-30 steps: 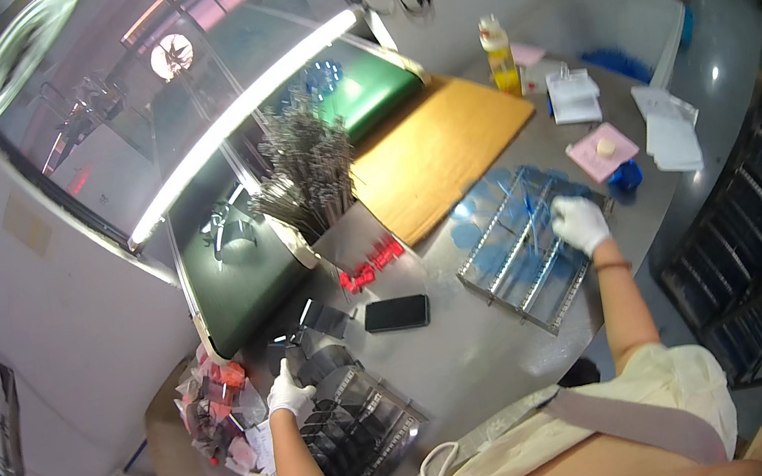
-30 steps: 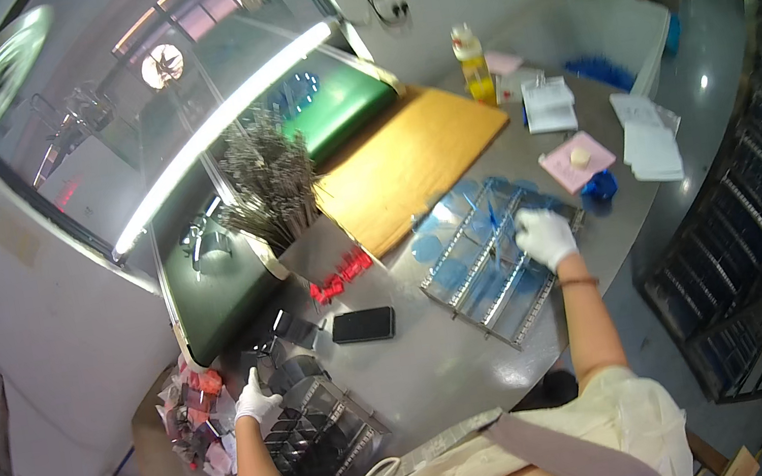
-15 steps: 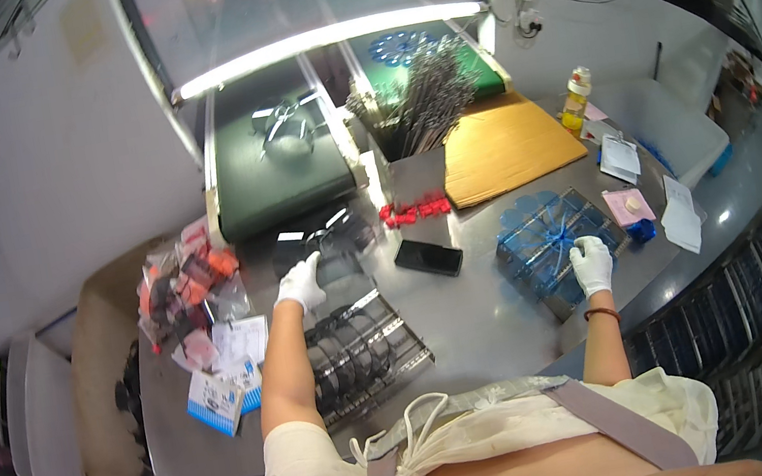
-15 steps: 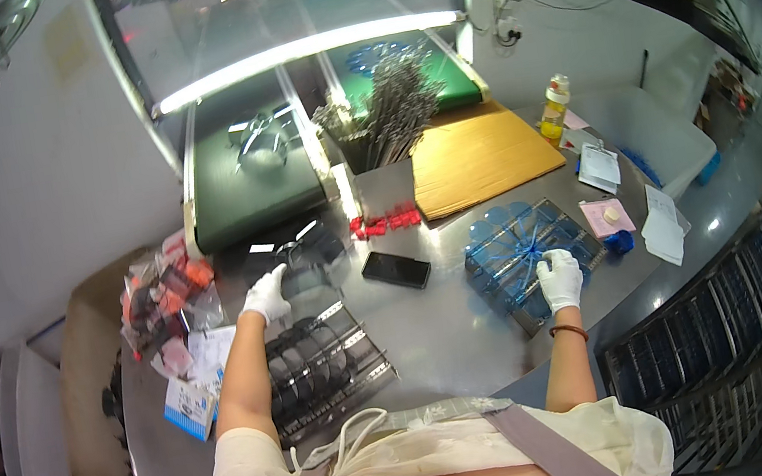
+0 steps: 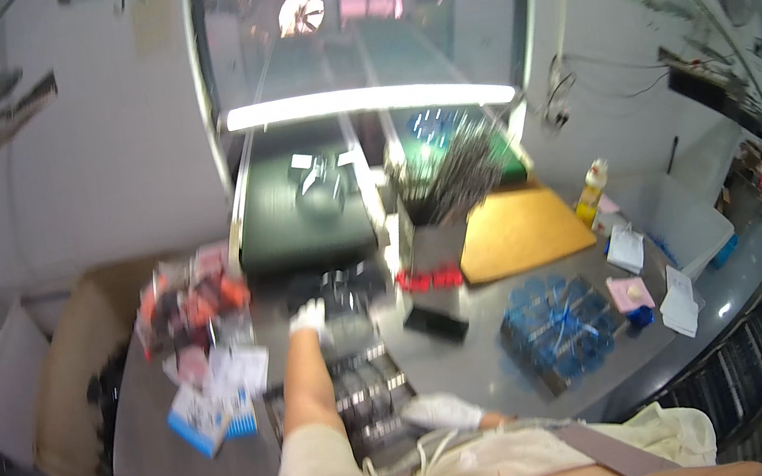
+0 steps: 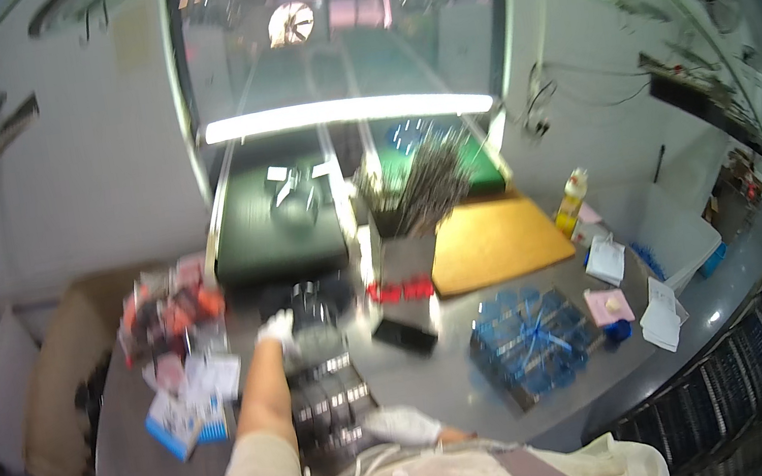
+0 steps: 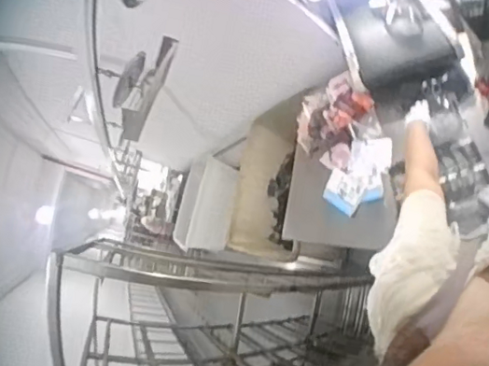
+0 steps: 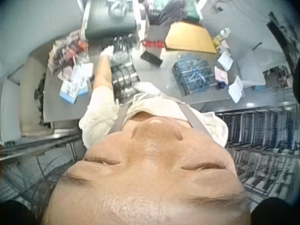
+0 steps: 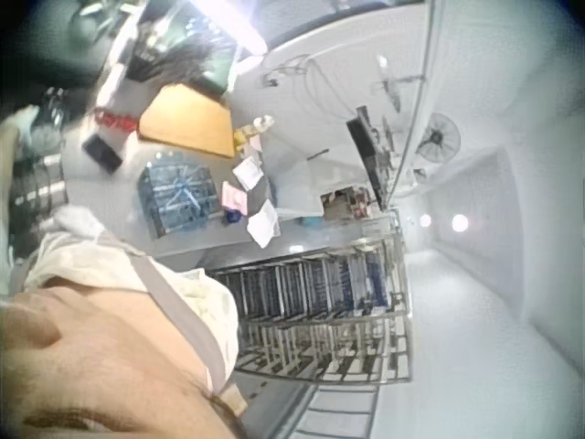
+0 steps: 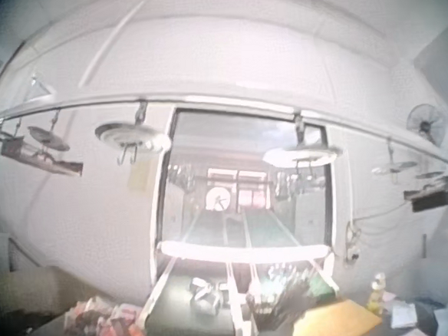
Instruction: The person assembles small decorative items by placing black frames into metal racks and arranging blue plastic components on a workbench. They handle the items one at a time, moving them between the table and nearby racks.
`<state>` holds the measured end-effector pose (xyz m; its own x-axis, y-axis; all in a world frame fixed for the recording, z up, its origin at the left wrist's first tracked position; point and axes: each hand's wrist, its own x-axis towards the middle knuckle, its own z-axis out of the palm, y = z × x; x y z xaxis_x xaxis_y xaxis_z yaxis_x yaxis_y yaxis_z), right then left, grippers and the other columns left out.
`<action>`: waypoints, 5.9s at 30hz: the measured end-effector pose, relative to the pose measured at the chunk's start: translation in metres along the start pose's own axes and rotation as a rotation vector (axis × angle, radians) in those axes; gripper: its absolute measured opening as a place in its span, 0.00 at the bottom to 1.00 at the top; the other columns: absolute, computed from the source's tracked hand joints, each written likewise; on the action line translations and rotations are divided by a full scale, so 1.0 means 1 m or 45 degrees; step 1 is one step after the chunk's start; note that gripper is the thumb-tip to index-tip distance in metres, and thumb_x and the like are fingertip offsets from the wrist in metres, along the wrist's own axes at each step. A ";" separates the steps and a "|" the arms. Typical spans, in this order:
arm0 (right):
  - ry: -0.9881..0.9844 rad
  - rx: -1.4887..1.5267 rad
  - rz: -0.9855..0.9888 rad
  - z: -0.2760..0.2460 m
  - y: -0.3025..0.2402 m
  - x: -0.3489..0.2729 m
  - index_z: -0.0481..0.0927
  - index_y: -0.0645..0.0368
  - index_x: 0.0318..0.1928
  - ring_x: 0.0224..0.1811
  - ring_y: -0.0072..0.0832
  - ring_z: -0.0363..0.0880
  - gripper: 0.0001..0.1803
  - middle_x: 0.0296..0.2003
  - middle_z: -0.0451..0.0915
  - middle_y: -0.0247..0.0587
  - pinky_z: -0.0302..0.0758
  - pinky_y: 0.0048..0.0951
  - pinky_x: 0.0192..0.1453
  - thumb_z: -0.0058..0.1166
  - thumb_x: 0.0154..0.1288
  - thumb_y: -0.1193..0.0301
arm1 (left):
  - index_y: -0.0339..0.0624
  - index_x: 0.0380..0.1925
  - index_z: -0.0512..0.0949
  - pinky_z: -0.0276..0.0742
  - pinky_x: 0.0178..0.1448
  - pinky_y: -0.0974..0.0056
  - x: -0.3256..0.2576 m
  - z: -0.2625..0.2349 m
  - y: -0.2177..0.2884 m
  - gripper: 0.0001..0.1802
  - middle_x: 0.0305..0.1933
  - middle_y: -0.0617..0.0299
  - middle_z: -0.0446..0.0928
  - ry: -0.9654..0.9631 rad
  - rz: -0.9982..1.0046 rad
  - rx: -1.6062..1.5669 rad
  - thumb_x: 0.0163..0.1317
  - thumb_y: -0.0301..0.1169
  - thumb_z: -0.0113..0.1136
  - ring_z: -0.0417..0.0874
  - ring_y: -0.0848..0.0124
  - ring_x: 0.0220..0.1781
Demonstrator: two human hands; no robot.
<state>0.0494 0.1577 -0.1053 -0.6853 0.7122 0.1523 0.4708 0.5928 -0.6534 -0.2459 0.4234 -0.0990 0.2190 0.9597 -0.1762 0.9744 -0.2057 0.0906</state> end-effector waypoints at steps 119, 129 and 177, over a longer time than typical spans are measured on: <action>0.199 -0.532 0.339 -0.038 -0.047 0.068 0.70 0.72 0.69 0.75 0.48 0.63 0.49 0.69 0.70 0.59 0.55 0.48 0.81 0.56 0.65 0.39 | 0.45 0.49 0.85 0.71 0.74 0.53 -0.008 -0.141 0.151 0.16 0.62 0.50 0.81 1.205 0.468 -0.783 0.61 0.32 0.67 0.78 0.53 0.68; 0.218 -0.458 0.237 -0.042 -0.036 0.074 0.70 0.72 0.69 0.75 0.51 0.63 0.48 0.70 0.69 0.61 0.55 0.49 0.80 0.56 0.64 0.42 | 0.48 0.57 0.85 0.81 0.58 0.64 0.197 -0.175 0.261 0.23 0.49 0.57 0.89 0.648 0.462 -1.009 0.58 0.31 0.69 0.89 0.68 0.49; -0.342 -0.630 0.155 0.030 -0.087 0.203 0.85 0.48 0.58 0.49 0.51 0.87 0.35 0.43 0.88 0.54 0.80 0.47 0.59 0.42 0.73 0.34 | 0.44 0.52 0.67 0.87 0.50 0.58 -0.301 0.048 -0.107 0.08 0.50 0.55 0.76 1.828 -0.565 -2.528 0.77 0.21 0.46 0.83 0.67 0.43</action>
<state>-0.1470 0.2392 -0.0402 -0.6963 0.7043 -0.1383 0.7150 0.6637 -0.2197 -0.4133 0.1474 -0.1022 -0.8384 0.5425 -0.0527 -0.3840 -0.5194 0.7634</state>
